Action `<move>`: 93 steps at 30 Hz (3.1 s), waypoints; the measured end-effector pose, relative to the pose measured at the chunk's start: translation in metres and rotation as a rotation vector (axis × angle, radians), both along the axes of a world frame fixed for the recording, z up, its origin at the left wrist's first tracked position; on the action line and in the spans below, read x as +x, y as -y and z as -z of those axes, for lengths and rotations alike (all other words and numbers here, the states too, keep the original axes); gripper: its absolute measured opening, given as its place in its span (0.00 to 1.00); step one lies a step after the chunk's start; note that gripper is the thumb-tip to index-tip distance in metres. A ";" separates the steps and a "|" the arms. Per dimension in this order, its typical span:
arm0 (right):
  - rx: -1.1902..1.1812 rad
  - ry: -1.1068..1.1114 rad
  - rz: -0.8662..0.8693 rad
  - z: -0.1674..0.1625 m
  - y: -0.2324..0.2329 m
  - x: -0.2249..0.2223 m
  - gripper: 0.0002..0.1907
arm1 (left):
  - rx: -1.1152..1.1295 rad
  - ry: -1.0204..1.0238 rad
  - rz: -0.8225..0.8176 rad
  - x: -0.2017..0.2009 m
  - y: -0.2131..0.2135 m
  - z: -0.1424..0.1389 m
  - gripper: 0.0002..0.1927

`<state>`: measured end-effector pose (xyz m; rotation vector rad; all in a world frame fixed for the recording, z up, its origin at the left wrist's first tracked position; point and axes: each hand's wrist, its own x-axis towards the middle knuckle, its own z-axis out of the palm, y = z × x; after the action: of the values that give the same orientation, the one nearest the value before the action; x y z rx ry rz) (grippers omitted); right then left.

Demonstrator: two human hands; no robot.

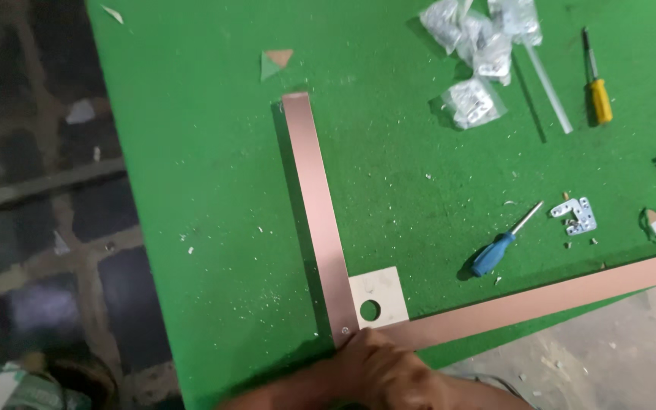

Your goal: The person assembles a rectangular frame using pink metal strips and a white square connector on a green workbench. They use a screwdriver to tighten screws into the connector, securing the metal pieces together.

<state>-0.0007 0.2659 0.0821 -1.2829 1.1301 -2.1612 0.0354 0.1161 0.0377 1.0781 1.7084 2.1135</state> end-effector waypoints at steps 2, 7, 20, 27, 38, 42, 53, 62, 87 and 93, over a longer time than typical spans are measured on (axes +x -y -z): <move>-0.013 -0.004 0.241 0.014 -0.002 0.018 0.16 | 0.038 -0.011 0.138 -0.015 -0.008 0.011 0.18; 0.026 -0.064 0.699 0.007 0.014 0.047 0.16 | 0.107 -0.035 0.369 -0.048 -0.018 0.026 0.18; 0.133 -0.350 -0.361 -0.089 0.055 -0.038 0.13 | 0.029 0.031 -0.279 0.041 -0.024 -0.022 0.18; 0.282 -0.215 -0.823 -0.021 0.020 -0.042 0.11 | 0.034 0.092 -0.144 0.027 -0.006 0.008 0.18; 0.112 0.016 0.000 -0.025 -0.006 0.004 0.09 | 0.201 0.034 0.428 -0.015 -0.040 0.054 0.18; 0.115 0.008 0.249 -0.041 0.000 0.019 0.09 | 0.107 0.019 0.453 -0.016 -0.031 0.042 0.18; 0.366 -0.225 0.531 -0.118 0.025 0.025 0.06 | -0.329 0.077 -0.580 0.039 -0.002 -0.048 0.09; 1.244 -0.365 0.508 -0.114 -0.023 0.108 0.11 | -0.992 -0.270 -0.309 0.070 0.050 -0.109 0.03; 0.073 0.305 0.952 -0.034 0.000 0.087 0.13 | -1.016 0.597 -0.530 0.061 0.071 -0.025 0.17; -0.004 0.066 0.844 -0.047 0.030 0.061 0.16 | -0.931 0.551 -0.601 0.074 0.067 -0.021 0.12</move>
<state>0.0606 0.2363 0.1287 -0.7802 1.8722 -2.7274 0.1090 0.0491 0.0592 -0.2740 2.4146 1.2806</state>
